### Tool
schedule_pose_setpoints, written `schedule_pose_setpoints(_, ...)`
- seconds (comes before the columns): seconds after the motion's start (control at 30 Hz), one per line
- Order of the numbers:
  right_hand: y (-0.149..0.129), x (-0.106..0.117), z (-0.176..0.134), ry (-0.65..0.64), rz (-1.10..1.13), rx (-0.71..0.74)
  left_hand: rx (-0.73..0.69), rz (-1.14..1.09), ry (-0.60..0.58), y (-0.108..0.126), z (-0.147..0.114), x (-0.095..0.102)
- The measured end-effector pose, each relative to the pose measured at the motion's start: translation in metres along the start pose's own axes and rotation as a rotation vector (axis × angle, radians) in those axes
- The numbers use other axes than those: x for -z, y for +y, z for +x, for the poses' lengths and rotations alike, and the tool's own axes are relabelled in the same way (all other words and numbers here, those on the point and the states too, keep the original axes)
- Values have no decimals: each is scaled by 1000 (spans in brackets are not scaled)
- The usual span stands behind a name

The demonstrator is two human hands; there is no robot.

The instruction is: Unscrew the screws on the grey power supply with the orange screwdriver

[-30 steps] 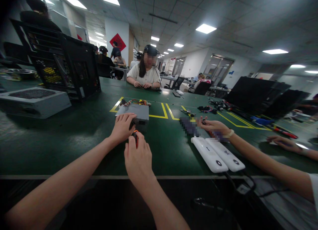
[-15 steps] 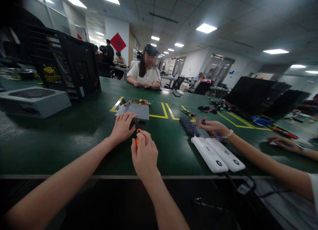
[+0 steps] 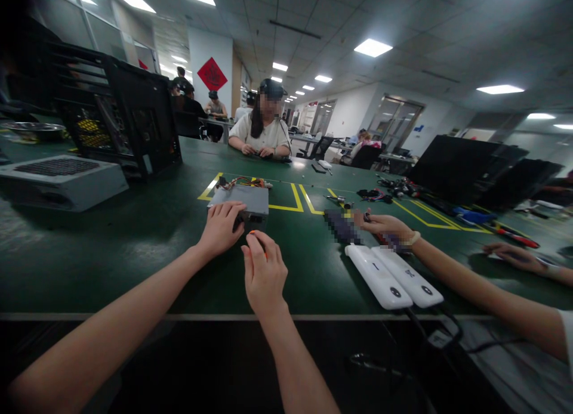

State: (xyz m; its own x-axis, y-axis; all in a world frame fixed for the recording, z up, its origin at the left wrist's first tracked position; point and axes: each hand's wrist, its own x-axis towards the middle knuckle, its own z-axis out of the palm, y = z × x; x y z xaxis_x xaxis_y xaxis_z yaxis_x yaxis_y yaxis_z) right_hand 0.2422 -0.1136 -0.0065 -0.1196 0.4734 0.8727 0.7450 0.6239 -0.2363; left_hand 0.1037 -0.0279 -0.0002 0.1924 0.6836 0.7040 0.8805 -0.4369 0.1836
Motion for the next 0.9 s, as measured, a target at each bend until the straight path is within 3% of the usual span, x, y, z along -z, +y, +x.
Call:
schedule_pose_setpoints(0.17, -4, -2, -1, -1, 24, 54, -7, 13, 1, 0, 0, 0)
schedule_pose_setpoints(0.33, -2, -2, -1, 44, 17, 11, -9, 27, 12, -1, 0, -1)
schedule_pose_setpoints(0.9, -3, -3, -3, 16, 1, -13, 2, 1, -2, 0, 0, 0)
